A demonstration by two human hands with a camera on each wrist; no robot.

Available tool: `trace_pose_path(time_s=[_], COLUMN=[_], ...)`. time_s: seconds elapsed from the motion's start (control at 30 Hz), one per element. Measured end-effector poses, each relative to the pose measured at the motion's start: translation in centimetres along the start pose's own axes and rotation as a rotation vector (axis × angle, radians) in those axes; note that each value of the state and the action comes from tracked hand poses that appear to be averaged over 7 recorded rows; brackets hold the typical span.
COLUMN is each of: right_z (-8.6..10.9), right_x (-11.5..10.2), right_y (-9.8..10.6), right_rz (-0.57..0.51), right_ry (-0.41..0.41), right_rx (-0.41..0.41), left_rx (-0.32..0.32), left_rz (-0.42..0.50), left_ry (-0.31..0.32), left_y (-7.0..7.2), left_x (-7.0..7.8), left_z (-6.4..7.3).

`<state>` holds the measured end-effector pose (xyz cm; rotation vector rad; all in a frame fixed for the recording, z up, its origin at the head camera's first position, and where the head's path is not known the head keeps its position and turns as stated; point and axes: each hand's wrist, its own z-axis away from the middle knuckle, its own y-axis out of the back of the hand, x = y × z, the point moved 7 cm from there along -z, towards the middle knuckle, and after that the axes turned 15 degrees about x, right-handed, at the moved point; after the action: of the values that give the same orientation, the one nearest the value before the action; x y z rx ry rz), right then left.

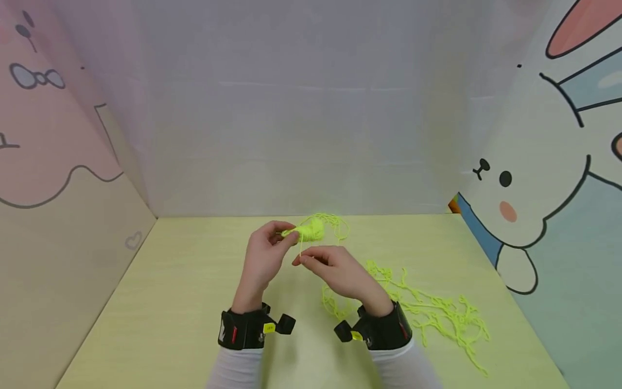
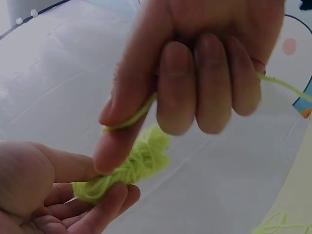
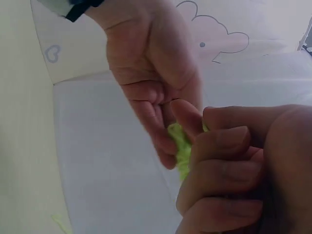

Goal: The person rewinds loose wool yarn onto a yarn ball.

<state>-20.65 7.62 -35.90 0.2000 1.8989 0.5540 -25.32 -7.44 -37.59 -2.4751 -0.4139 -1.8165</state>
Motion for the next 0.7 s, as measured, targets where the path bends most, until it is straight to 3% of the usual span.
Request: trace_pose_path(time_s=[0.13, 0.27, 0.5, 0.7], right_z=[0.1, -0.2, -0.8, -1.7], right_x=[1.5, 3.6, 6.4, 6.7], right_y=[-1.4, -2.1, -1.3, 0.3], right_rz=[-0.037, -0.068, -0.14, -0.14], right_ry=[-0.009, -0.054, -0.191, -0.201], right_rx=[-0.067, -0.12, -0.143, -0.151], left_rx=[-0.008, -0.085, -0.283, -0.418], left_rz=[0.19, 0.284, 0.253, 0.151], left_ry=[0.06, 0.09, 0.078, 0.043], left_y=[0.2, 0.1, -0.1, -0.5], left_x=[0.0, 0.2, 0.2, -0.3], left_z=[0.1, 0.1, 0.5, 0.9])
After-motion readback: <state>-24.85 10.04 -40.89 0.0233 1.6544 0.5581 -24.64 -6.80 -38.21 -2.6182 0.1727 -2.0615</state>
